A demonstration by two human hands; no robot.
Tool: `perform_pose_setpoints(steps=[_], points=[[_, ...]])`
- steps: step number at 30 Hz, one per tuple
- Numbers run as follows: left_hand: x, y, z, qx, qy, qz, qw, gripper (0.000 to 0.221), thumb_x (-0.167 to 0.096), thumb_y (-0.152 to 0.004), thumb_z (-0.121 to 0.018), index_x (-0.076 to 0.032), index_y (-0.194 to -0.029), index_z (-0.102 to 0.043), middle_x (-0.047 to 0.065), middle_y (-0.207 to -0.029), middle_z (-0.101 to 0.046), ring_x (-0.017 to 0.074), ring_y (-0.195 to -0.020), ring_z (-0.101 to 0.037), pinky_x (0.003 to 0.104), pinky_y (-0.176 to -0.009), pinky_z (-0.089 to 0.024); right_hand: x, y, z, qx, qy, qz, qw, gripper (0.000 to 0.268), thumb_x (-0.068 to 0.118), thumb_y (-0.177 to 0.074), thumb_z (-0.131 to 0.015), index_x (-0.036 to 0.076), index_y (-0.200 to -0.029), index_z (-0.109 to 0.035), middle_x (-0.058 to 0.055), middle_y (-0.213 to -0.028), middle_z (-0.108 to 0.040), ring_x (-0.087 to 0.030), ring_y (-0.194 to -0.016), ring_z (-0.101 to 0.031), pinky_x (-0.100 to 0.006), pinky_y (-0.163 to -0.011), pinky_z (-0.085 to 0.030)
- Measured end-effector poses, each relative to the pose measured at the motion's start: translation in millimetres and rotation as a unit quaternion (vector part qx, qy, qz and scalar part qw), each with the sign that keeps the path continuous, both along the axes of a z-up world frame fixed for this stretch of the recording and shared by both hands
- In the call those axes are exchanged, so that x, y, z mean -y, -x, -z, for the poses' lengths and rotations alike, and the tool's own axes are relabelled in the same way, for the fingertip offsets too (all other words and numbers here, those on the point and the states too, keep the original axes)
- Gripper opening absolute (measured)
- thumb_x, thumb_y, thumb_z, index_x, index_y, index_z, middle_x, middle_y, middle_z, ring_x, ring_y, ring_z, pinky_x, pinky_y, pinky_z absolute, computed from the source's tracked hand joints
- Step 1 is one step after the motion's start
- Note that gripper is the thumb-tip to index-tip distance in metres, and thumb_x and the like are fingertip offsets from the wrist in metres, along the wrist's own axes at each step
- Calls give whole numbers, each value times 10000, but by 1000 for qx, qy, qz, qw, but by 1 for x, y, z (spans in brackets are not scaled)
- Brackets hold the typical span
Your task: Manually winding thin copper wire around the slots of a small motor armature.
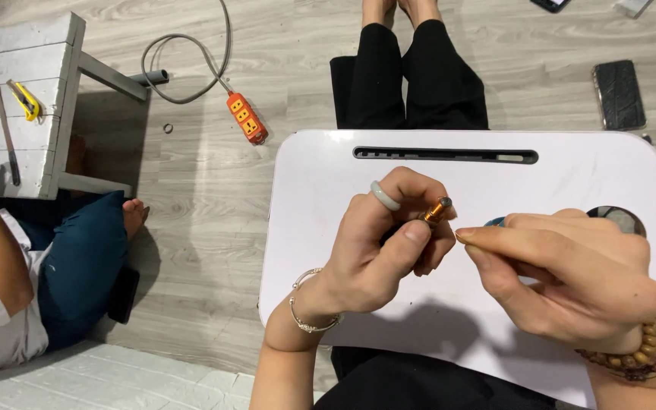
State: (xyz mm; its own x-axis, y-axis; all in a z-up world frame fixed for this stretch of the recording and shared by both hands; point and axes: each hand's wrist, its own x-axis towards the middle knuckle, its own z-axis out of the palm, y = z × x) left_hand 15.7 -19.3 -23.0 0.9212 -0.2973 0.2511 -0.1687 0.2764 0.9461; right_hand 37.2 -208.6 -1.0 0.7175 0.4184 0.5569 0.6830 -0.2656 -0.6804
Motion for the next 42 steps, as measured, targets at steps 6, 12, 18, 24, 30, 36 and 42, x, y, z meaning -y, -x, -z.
perform_pose_setpoints(steps=[6, 12, 18, 24, 30, 36, 42], points=[[-3, 0, -5, 11, -37, -19, 999, 149, -114, -914, -511, -43, -1035, -563, 22, -746, -597, 103, -610, -538, 211, -595, -456, 0, 3, 3, 4, 10, -10, 1000, 150, -65, -687, -742, -67, -829, -691, -37, -473, -567, -98, -358, -445, -225, -392, -367], [1, -2, -5, 60, -87, -57, 993, 90, -112, -898, -527, -40, -928, -573, 23, -665, -593, 93, -524, -501, 198, -525, -411, 2, 6, 4, -1, 22, -3, 1000, 139, -65, -688, -743, -56, -816, -691, -29, -471, -573, -101, -370, -483, -227, -417, -413], [2, -1, -5, 89, -107, -70, 988, 87, -92, -889, -530, -26, -883, -585, 13, -607, -575, 93, -474, -417, 209, -488, -358, 2, 9, 3, 6, 40, 15, 999, 139, -55, -704, -769, -35, -828, -708, 3, -444, -564, -86, -370, -492, -225, -432, -412], [2, 0, -6, 88, -111, -66, 988, 82, -89, -900, -526, -29, -898, -581, 12, -619, -567, 96, -486, -419, 216, -497, -365, 3, 10, 4, 7, 42, 16, 999, 134, -42, -715, -762, -35, -838, -710, 2, -449, -561, -90, -375, -486, -231, -438, -405], [-2, 0, -6, 79, -99, -47, 991, 117, -139, -901, -507, -44, -893, -575, 12, -623, -563, 110, -493, -453, 216, -507, -374, 3, 10, 2, 10, 43, 11, 999, 133, -27, -713, -760, -40, -837, -714, -11, -460, -575, -94, -381, -508, -227, -436, -405], [-2, 0, -5, 77, -91, -47, 992, 160, -162, -923, -497, -42, -853, -578, 28, -615, -584, 106, -479, -458, 208, -495, -379, 3, 10, 5, 20, 41, 5, 999, 102, 9, -728, -749, -24, -818, -714, -14, -475, -582, -102, -401, -527, -229, -438, -418], [-1, -1, -5, 84, -94, -45, 991, 166, -158, -916, -491, -31, -851, -576, 32, -602, -572, 113, -472, -468, 210, -492, -383, 3, 11, 4, 15, 41, -2, 999, 119, -17, -716, -752, -28, -829, -719, -19, -488, -583, -106, -409, -525, -235, -432, -413]])
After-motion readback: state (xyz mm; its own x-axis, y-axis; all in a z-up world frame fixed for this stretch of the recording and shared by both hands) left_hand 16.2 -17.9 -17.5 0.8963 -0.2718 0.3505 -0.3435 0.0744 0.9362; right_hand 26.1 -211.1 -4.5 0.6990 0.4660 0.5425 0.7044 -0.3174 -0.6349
